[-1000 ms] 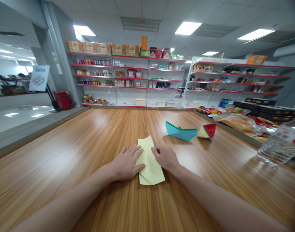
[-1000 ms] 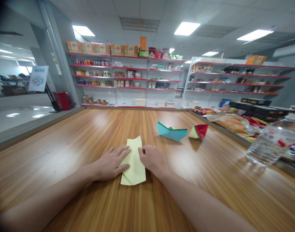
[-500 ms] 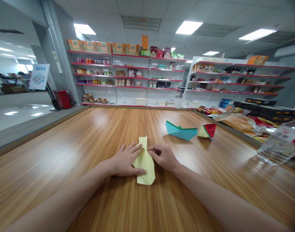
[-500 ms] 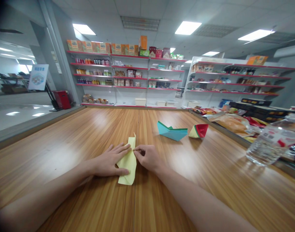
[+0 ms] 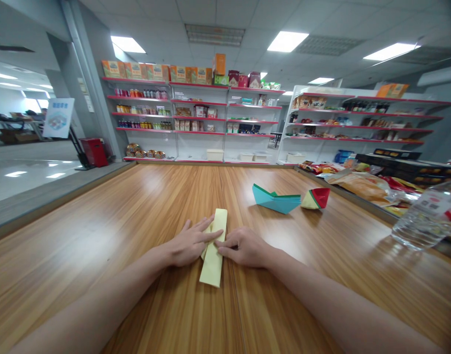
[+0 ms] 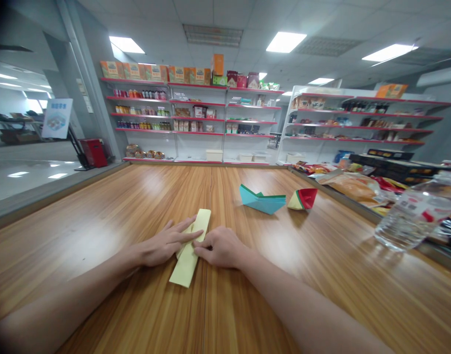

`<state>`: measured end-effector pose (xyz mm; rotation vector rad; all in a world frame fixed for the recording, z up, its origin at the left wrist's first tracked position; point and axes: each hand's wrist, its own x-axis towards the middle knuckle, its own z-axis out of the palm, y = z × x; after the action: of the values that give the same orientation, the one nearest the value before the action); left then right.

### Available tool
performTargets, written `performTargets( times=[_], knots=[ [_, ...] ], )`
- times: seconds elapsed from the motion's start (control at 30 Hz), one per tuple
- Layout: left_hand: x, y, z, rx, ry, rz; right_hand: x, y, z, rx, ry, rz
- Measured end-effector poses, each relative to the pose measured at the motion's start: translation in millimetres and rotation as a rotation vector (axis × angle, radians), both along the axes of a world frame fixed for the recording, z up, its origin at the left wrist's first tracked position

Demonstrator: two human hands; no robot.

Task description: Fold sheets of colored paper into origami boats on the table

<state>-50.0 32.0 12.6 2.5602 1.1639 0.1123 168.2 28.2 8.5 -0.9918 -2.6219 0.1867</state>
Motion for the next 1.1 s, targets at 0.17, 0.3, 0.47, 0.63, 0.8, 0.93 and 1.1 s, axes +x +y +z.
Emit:
performTargets(
  times=[0.17,0.3,0.47,0.63,0.8,0.93,1.1],
  knots=[
    [1.5,-0.6,-0.5,0.01,-0.004,-0.025,2.7,2.9,-0.3,-0.06,0.0,0.102],
    [0.8,-0.4,1.6,-0.009,0.009,-0.063,6.1,13.5,-5.1,-0.025,0.03,-0.012],
    [-1.7,-1.6,12.7,-0.072,0.026,-0.127,8.0,16.8,-8.1,-0.02,0.058,-0.096],
    [-4.2,-1.2,21.7,-0.133,0.055,-0.179,6.9,13.2,-8.2,-0.093,0.047,0.054],
    [-5.3,0.2,23.5,-0.152,0.064,-0.194,10.8,23.6,-9.9,0.003,0.058,-0.267],
    [-4.3,-1.6,25.0,-0.174,0.086,-0.172,17.0,31.4,-9.5,0.098,0.015,-0.395],
    [-4.5,-1.3,23.4,-0.183,0.102,-0.153,17.2,27.9,-8.7,0.138,-0.042,-0.317]
  ],
)
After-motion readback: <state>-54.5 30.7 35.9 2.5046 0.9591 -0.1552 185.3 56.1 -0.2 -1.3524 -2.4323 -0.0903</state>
